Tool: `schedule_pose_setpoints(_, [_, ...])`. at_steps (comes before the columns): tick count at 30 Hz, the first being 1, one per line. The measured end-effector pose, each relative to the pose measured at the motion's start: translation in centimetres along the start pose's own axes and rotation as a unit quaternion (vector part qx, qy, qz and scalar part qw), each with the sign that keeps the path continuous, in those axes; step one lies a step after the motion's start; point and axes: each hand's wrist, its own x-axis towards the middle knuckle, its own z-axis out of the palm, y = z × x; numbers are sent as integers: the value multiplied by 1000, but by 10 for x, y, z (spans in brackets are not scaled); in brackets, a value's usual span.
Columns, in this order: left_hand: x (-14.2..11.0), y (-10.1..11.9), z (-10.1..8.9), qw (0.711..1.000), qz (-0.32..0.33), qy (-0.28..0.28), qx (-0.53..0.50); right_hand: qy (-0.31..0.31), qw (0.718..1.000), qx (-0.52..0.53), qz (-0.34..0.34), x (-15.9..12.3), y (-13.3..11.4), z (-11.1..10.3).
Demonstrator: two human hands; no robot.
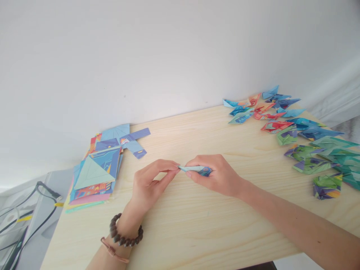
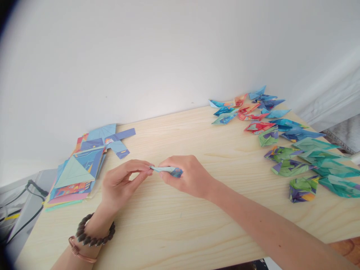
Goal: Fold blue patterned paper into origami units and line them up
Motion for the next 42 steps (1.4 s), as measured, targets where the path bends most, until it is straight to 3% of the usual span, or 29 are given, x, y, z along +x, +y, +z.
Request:
schedule_pose_setpoints(8, [2,1,-2,999,34,-24,34,12,996,-62,-59,-2,1,0])
schedule_pose_setpoints(12, [0,2,0,1000,-16,-13,-22,23,995,-67,-67,-2,2,1])
schedule_pose_setpoints(18, [2,3,3,992,-82,-44,-86,37,993,-76,-80,-1,2,1])
schedule_pose_setpoints(24, [5,3,2,967,-141,-75,-199,18,996,-64,-63,-1,2,0])
schedule_pose_setpoints(30, [3,1,0,962,-158,-99,-198,-10,994,-88,-56,-4,4,2])
schedule_pose_setpoints(33, [2,-1,-1,971,-132,-86,-178,-17,998,-58,-28,-4,2,0])
schedule_pose_setpoints(36, [2,-2,-2,983,-93,-82,-133,-47,998,5,44,-3,0,-2])
schedule_pose_setpoints(39, [5,-1,-4,991,-56,-93,-75,-87,984,78,131,-2,0,-3])
schedule_pose_setpoints(42, [7,1,-5,994,-4,-108,-16,-98,972,121,177,-2,1,-3])
